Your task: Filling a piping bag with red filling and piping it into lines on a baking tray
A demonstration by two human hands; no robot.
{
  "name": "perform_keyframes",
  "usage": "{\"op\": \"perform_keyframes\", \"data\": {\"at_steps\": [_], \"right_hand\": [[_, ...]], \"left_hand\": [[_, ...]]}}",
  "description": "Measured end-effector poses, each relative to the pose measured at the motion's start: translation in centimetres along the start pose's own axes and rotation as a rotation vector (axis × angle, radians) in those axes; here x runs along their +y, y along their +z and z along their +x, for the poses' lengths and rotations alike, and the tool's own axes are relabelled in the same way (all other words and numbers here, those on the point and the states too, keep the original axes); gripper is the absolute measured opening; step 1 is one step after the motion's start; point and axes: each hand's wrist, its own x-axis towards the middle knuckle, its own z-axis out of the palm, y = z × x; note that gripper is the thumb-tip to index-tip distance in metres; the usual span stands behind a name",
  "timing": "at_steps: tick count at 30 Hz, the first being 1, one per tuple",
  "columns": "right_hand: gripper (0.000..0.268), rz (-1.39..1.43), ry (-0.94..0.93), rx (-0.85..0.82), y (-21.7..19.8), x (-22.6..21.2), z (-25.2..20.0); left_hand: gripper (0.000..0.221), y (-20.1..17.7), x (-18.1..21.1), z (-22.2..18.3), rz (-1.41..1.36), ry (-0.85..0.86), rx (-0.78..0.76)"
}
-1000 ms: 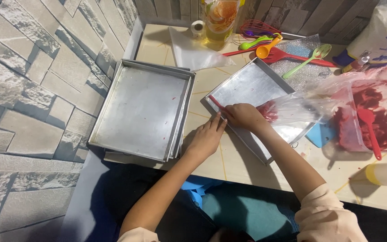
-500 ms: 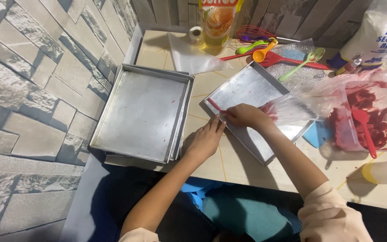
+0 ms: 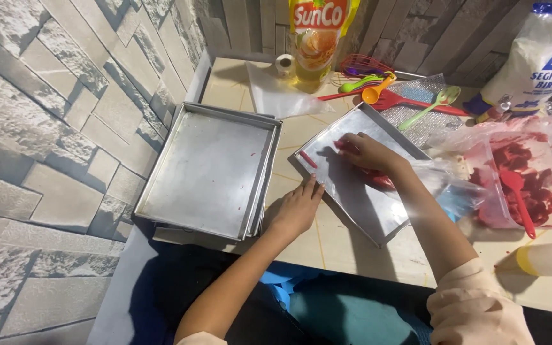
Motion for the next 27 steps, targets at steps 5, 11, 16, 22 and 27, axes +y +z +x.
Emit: {"op": "perform_keyframes", "data": {"at_steps": [5,11,16,22,27], "right_hand": [[0.038,0.053,0.006,0.028,1.0,0.4,0.8],[0.056,-0.256,0.081,-0.003,0.7,-0.6,-0.9],[0.042,-0.35,0.116,0.008,2.3,2.0,0.2],[0.033,-0.091,0.075,0.083,2.9,3.7,0.9],[0.028,-0.059,0.133,0.133,2.5,1.6,0.3]], "left_hand": [[0.06,0.2,-0.1,0.0,-0.002,0.0,-0.003],[0.061,0.4,-0.1,0.1,0.011,0.008,0.017],[0.062,0.3,0.0,0.0,0.015,0.017,0.033],[0.062,0.5,-0.1,0.2,0.021,0.019,0.051],[0.062,0.8,-0.3,0.2,0.024,0.022,0.055]]}}
